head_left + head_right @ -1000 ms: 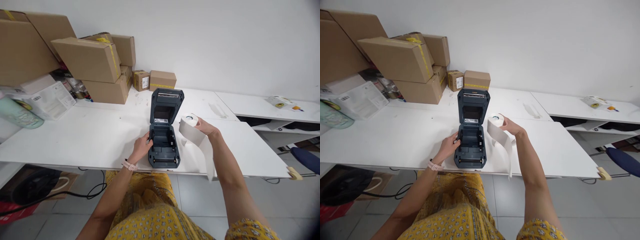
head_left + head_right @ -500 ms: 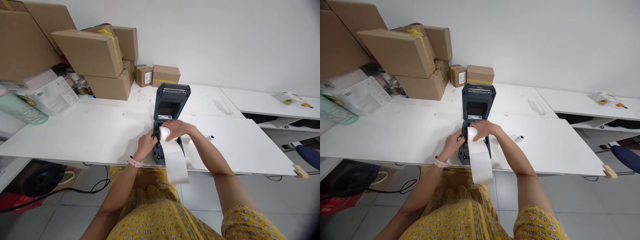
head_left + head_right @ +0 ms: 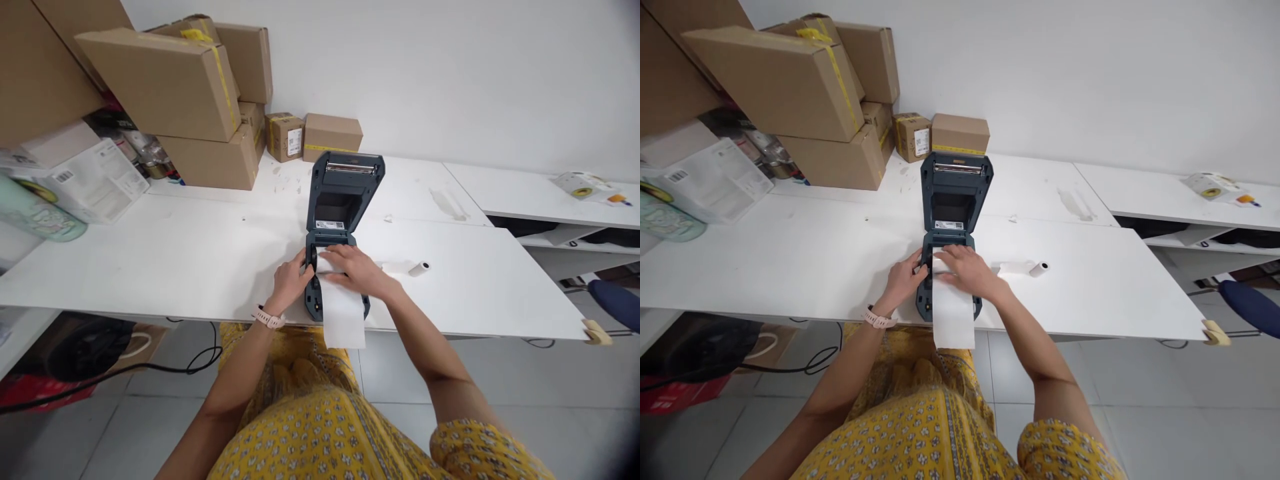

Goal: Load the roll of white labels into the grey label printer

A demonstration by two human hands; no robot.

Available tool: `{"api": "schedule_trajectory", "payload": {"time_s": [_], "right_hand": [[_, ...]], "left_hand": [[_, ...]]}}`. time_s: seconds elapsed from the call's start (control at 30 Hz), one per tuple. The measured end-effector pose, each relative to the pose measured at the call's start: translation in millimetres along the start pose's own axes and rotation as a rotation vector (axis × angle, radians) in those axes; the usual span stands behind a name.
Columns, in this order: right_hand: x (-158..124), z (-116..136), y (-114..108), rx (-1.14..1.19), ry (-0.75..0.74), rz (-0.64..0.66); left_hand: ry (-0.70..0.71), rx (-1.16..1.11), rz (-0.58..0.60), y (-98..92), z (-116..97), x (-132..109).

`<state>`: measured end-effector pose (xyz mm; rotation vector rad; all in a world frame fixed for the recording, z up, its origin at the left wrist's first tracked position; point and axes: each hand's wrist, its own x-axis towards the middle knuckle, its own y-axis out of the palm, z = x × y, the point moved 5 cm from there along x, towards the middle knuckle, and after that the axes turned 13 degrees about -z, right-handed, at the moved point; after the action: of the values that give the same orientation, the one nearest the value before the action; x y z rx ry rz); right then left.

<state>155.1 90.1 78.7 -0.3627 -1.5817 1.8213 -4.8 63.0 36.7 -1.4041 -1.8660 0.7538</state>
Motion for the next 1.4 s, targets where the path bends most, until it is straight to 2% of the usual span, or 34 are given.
{"api": "schedule_trajectory", "payload": {"time_s": [0.17, 0.3, 0.43, 0.7, 1.0, 1.13, 1.27, 1.33, 1.4], "right_hand": [[-65, 44, 14, 0.051, -0.030, -0.151], [-87, 57, 32, 0.009, 0.032, -0.233], [-88, 58, 38, 0.004, 0.053, -0.245], [-91, 57, 35, 0.016, 0.008, -0.255], [-92, 58, 31, 0.080, 0.022, -0.224], [-93, 59, 32, 0.116, 0.039, -0.223], [-97, 55, 24, 0.279, 0.084, -0.229], [-93, 41, 7, 0.412, 0.133, -0.328], [-79, 14, -22, 0.456, 0.207, -0.578]], "left_hand": [[0.005, -0.027, -0.008, -0.3, -1, -1], [-0.023, -0.005, -0.008, 1.0, 0, -2], [-0.048, 0.021, -0.006, 1.8, -1, -2], [-0.086, -0.084, -0.036, 4.6, 2, -8], [-0.111, -0.090, -0.054, 13.0, 7, -10], [-0.146, -0.279, -0.038, 13.6, 5, -20], [-0.228, -0.597, -0.036, 21.2, 5, -52], [-0.285, -0.665, -0.019, 28.2, 7, -72], [-0.311, -0.720, -0.018, 32.6, 8, -87]]}}
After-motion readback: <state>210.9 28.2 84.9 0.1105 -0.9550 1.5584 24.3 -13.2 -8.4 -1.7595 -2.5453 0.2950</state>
